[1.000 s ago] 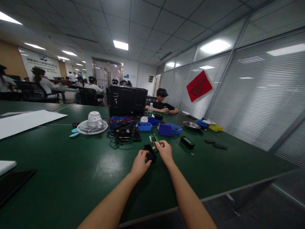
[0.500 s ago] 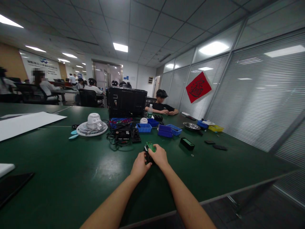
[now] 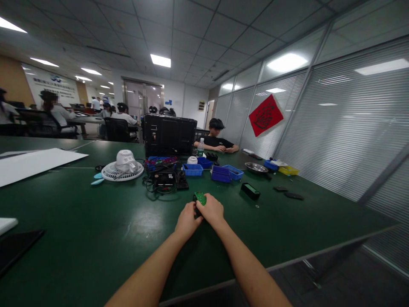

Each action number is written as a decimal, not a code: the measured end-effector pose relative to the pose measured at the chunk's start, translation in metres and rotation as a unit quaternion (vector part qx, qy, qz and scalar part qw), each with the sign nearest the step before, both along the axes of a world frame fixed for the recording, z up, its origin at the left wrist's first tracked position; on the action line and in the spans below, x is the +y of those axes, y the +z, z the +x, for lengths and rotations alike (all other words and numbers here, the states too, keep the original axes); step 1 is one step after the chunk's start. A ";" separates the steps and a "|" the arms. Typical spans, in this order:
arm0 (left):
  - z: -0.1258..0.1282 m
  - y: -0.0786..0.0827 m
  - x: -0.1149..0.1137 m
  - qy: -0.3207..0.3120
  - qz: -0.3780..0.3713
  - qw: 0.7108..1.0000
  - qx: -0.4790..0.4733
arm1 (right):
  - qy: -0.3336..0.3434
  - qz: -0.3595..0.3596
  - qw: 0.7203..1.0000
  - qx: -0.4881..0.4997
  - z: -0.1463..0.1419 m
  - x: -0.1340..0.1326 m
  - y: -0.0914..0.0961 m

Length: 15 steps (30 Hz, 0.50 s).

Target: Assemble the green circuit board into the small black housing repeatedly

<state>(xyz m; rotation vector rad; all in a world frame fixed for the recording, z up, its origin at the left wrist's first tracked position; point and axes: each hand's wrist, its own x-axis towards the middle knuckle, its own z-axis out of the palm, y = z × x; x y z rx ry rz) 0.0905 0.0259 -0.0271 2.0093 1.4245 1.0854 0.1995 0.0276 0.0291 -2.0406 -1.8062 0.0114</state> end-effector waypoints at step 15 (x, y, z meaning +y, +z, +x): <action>0.000 -0.001 0.000 0.007 -0.004 1.000 0.003 | 0.028 0.017 0.997 0.073 0.013 0.014 -0.017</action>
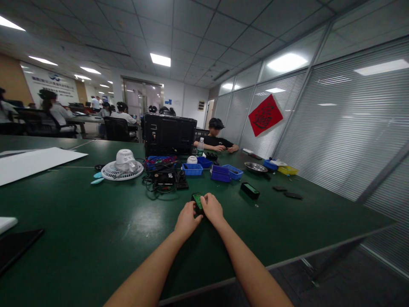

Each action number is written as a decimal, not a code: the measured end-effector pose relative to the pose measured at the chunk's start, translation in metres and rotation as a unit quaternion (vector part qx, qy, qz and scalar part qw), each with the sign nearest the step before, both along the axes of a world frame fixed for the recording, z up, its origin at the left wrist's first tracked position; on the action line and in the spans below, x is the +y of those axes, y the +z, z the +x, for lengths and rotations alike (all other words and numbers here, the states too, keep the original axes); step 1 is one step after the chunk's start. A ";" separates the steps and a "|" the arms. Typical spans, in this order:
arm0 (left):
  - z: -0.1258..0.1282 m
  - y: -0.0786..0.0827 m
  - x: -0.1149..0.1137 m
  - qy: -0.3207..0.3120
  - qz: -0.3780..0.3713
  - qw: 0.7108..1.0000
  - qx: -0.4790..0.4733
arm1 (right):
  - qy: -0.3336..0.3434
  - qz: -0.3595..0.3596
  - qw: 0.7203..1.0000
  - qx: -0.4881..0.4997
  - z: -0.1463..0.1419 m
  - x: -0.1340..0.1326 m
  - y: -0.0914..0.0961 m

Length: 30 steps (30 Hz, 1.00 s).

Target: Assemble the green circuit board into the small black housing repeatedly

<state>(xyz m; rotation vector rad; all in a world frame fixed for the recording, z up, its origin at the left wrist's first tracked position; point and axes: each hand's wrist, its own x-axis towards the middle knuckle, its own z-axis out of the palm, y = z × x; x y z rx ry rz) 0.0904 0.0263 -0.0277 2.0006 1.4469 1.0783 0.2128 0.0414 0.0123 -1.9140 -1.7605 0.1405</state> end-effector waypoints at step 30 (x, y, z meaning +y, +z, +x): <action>-0.087 0.034 -0.040 0.183 -0.090 0.978 0.035 | 0.175 -0.027 0.946 0.270 0.015 0.025 -0.025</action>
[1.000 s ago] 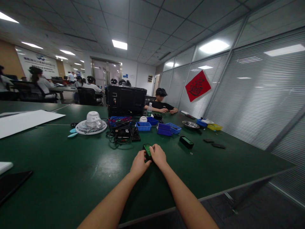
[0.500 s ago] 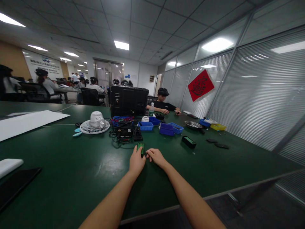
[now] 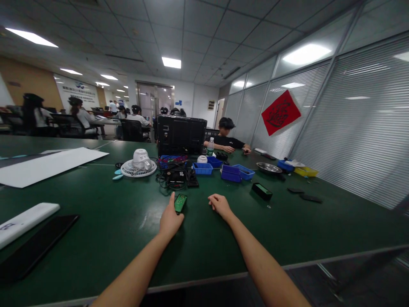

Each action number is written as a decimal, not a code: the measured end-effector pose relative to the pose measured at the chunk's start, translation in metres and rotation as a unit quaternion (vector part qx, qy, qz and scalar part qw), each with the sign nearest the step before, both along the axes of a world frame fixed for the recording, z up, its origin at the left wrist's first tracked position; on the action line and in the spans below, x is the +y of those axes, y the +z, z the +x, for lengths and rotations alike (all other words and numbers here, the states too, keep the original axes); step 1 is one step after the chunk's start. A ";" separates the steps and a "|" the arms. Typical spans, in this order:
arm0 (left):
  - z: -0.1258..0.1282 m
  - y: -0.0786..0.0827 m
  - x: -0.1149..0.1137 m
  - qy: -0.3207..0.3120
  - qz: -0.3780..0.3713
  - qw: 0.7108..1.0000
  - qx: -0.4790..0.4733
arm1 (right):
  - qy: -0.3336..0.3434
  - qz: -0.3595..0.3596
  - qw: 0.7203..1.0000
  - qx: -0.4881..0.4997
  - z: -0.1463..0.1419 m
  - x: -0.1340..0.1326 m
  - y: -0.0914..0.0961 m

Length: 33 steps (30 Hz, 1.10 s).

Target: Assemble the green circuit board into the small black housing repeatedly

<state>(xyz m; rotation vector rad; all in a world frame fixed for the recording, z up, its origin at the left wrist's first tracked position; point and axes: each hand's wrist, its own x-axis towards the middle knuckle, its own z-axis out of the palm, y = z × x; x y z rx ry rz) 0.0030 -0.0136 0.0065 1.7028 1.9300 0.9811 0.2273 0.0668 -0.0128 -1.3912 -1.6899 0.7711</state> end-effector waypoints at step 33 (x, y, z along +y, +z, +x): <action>-0.187 0.016 -0.004 0.288 -0.019 0.957 0.018 | -0.050 0.039 0.996 0.064 0.005 0.002 0.005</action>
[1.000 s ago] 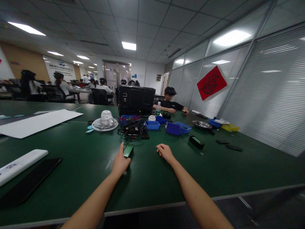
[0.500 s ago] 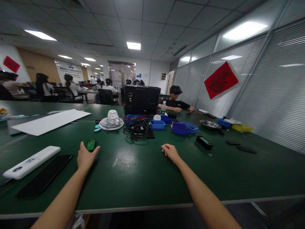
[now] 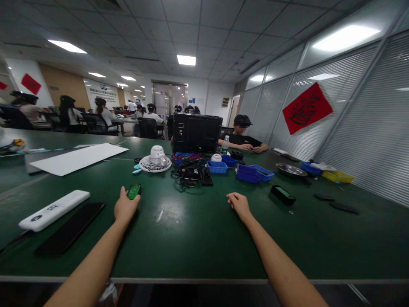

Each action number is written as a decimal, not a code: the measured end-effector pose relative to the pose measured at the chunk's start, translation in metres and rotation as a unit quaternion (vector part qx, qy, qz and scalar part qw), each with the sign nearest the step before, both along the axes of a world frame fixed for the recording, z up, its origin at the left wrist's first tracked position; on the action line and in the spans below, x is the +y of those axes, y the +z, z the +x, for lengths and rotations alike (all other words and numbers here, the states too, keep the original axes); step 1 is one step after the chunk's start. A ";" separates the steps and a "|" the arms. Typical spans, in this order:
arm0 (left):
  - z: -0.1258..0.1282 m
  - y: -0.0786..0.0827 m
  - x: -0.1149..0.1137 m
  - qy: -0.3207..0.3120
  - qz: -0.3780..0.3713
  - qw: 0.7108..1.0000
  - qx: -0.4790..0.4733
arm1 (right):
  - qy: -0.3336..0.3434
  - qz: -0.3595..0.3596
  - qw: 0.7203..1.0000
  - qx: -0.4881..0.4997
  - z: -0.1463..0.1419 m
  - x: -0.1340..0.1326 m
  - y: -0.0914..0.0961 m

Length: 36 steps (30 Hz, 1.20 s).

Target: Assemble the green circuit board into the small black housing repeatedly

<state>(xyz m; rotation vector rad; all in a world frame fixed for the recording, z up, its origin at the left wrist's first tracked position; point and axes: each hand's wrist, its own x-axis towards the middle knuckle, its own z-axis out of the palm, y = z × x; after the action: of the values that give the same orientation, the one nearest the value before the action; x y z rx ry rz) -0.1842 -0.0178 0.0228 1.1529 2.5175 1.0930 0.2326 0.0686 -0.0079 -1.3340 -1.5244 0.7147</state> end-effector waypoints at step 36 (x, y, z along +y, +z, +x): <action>0.206 -0.029 0.020 -0.265 0.130 0.945 -0.138 | 0.067 0.045 0.978 -0.192 -0.031 -0.024 0.001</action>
<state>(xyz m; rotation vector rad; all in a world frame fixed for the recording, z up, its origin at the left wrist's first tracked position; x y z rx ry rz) 0.0213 0.0018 -0.0064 1.4987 1.7392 1.3328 0.2016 0.0443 -0.0067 -1.3648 -1.9453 0.4778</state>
